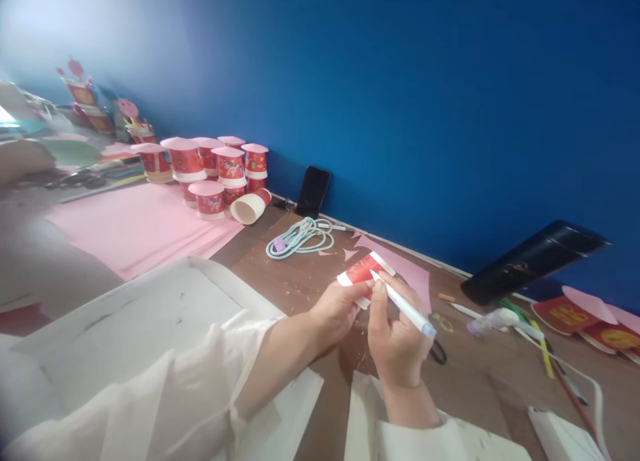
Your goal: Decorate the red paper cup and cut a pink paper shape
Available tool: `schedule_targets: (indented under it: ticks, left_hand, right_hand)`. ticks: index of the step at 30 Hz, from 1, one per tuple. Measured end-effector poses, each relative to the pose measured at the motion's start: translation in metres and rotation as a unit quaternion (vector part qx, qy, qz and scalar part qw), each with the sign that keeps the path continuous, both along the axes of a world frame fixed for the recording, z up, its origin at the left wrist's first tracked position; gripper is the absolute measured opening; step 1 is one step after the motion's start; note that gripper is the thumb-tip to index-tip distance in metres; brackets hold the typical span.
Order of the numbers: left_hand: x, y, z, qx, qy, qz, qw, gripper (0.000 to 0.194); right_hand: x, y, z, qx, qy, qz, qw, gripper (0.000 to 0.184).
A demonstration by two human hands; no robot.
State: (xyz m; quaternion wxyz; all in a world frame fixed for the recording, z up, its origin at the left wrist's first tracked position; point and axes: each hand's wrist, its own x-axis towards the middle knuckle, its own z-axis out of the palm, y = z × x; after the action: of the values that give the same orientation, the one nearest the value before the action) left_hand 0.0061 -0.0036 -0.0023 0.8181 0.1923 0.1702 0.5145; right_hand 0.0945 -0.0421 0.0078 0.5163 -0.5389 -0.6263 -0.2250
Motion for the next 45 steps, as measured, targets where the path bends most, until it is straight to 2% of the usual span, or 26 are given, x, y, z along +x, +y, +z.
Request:
schedule_targets:
  ticks: [6, 15, 45]
  left_hand:
    - [-0.0004, -0.0005, 0.0016, -0.01, -0.005, -0.002, 1.0, 0.033]
    - [-0.0022, -0.0025, 0.0072, -0.037, -0.03, -0.011, 0.999, 0.031]
    - [-0.0036, -0.0006, 0.0027, -0.036, -0.048, -0.046, 0.997, 0.025]
  right_hand:
    - [-0.0008, 0.0004, 0.0012, 0.001, -0.011, -0.017, 1.0, 0.018]
    - [0.0015, 0.0012, -0.0003, -0.021, -0.004, -0.007, 1.0, 0.019]
    - [0.0063, -0.0005, 0.0024, -0.018, -0.02, -0.048, 0.998, 0.022]
